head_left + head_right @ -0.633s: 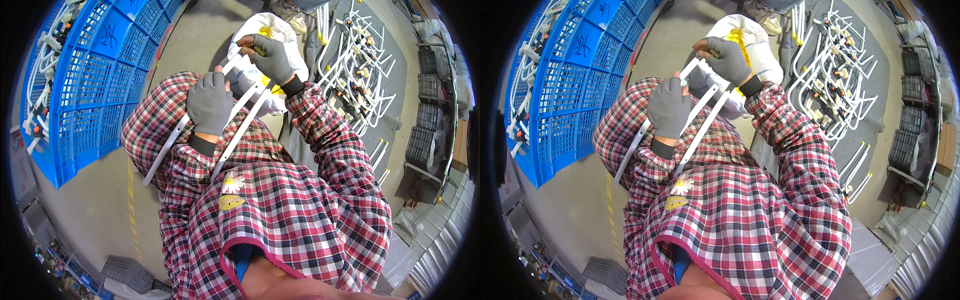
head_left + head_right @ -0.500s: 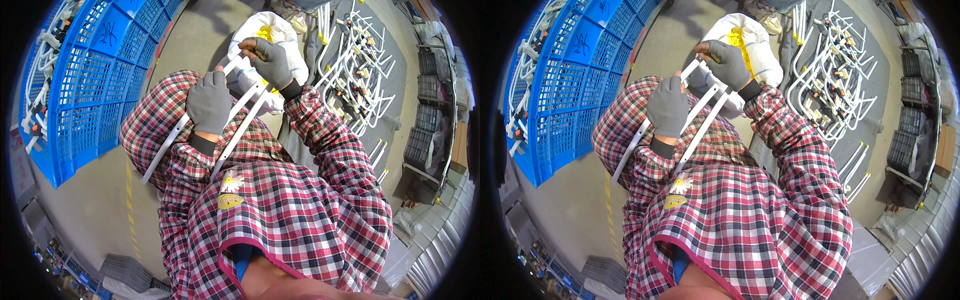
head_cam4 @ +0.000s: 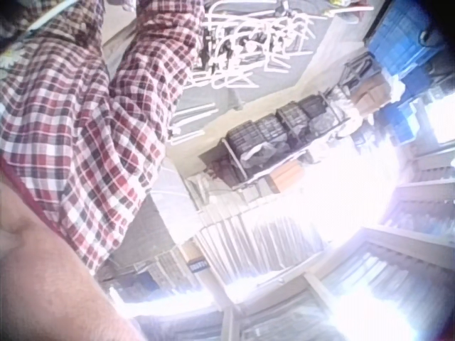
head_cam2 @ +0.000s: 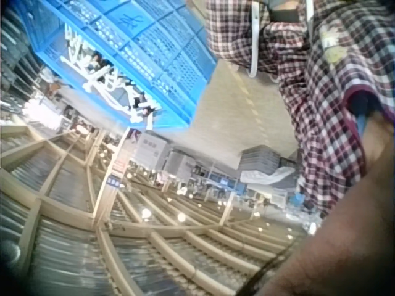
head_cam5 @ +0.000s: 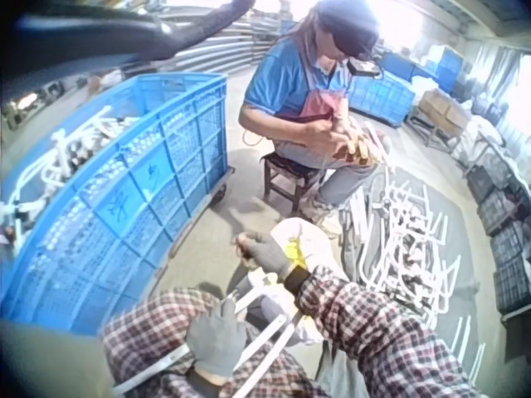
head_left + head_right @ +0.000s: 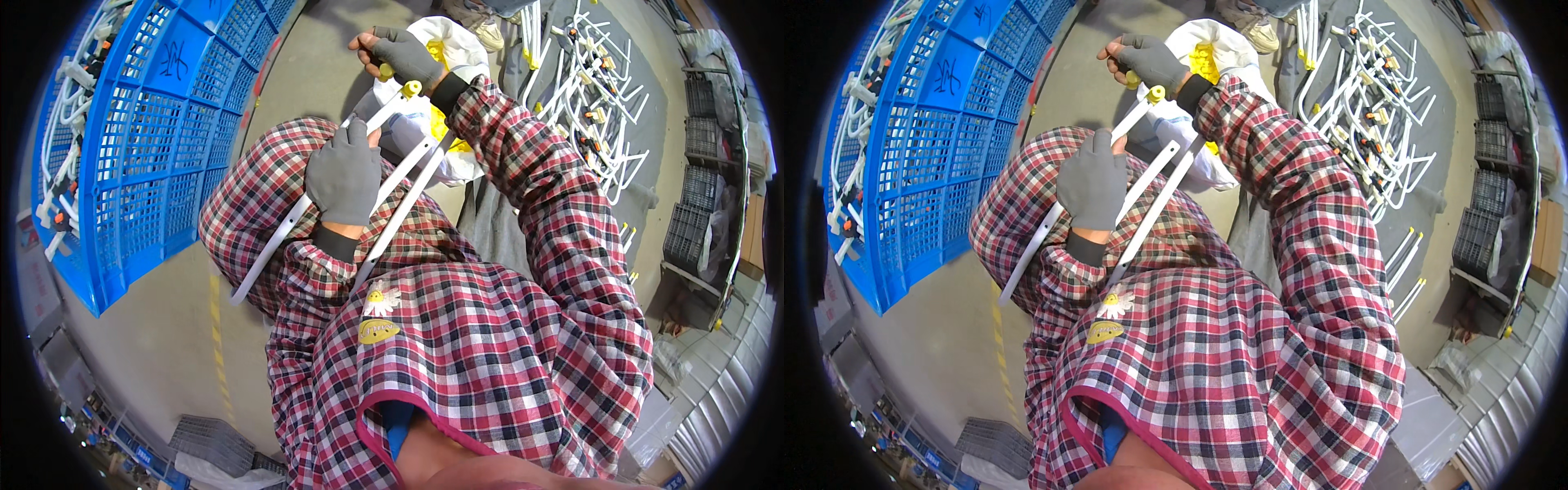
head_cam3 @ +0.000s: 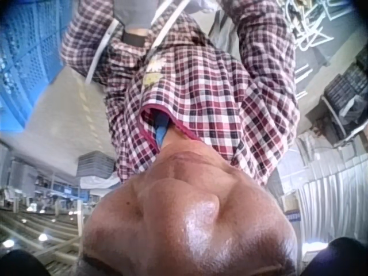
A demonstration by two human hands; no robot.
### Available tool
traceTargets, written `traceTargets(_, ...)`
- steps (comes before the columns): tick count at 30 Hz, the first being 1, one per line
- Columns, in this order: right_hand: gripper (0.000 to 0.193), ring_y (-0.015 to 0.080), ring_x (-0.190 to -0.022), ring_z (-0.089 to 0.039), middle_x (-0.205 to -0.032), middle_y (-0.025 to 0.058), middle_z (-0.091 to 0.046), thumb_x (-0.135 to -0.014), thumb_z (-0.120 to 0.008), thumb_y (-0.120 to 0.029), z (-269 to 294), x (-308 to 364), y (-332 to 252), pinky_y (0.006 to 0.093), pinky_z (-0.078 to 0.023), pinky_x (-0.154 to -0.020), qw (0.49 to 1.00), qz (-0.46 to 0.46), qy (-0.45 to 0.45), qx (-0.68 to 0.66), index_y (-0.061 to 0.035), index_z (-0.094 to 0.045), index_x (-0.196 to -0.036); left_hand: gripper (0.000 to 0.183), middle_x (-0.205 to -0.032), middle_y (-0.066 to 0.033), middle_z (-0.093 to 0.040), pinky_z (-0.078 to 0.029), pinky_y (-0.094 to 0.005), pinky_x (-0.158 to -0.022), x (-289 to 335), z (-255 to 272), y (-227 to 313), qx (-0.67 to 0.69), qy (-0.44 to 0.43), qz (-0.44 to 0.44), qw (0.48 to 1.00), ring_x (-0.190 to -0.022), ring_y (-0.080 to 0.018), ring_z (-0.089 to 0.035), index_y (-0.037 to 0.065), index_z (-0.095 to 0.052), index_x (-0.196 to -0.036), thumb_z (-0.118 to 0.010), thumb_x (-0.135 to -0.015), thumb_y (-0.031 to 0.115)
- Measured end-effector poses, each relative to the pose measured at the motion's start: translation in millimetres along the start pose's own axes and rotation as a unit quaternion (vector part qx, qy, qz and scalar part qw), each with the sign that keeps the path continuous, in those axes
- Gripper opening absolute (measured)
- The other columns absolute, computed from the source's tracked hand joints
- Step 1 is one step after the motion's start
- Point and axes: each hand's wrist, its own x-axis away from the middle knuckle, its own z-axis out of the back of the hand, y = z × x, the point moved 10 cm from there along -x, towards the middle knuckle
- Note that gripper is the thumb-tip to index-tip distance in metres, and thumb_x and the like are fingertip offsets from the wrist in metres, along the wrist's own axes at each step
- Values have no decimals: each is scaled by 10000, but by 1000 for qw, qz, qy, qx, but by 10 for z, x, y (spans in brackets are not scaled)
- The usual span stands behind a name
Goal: The person sits on the floor and repeatedly picks white plastic frames and yellow caps from a bag, then presses the caps onto the frame ends. Completed frames are placed into a blue crate. Another worker is visible nearby performing similar assembly.
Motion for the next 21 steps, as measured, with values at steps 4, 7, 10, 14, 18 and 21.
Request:
traceTargets(4,324,90,-601,-537,-769,22,-586,-1066,-559,-288,-221,114,-80,233,-434,-553,998,21,-54,-18,23,-648,-1064,247,-784,-72,-654,-509,-372,-554,21,-29,30,-10,-14,-4,1000,-626,-245,-667,100,-615,-967,-637,-982,346)
traceTargets(7,324,84,-595,-529,-773,18,-577,-1065,-566,-293,-474,181,-117,232,-438,-554,996,14,-93,3,22,-639,-1046,239,-767,-78,-647,-505,-371,-548,57,6,43,-2,6,-18,1000,-611,-245,-660,95,-609,-938,-653,-973,327)
traceTargets(10,361,100,-620,-553,-792,25,-592,-1062,-568,-335,-460,158,-108,240,-450,-566,996,19,-90,-23,19,-639,-1058,230,-806,-84,-654,-505,-362,-558,83,-16,14,6,1,-13,1000,-640,-241,-662,80,-624,-957,-667,-963,307)
traceTargets(14,448,108,-744,-589,-903,35,-611,-1065,-520,-441,-170,122,39,252,-481,-612,988,36,-19,-147,-9,-619,-1130,276,-912,-81,-655,-532,-386,-722,94,186,46,67,86,-55,993,-821,-238,-664,52,-655,-1066,-701,-919,281)
traceTargets(18,506,238,-1084,-650,-1202,135,-629,-1026,-588,-445,384,270,350,332,-570,-927,915,-31,-18,-403,-10,-575,-1285,270,-959,-59,-609,-442,-524,-943,328,552,138,179,113,-183,960,-958,-244,-582,55,-654,-1074,-725,-855,195)
traceTargets(21,393,295,-1207,-624,-1284,172,-596,-1015,-633,-238,575,533,323,384,-525,-1086,931,-35,29,-363,5,-558,-1314,253,-958,-41,-615,-399,-550,-1037,598,253,216,101,-5,-215,971,-946,-235,-589,62,-667,-1039,-743,-828,178)
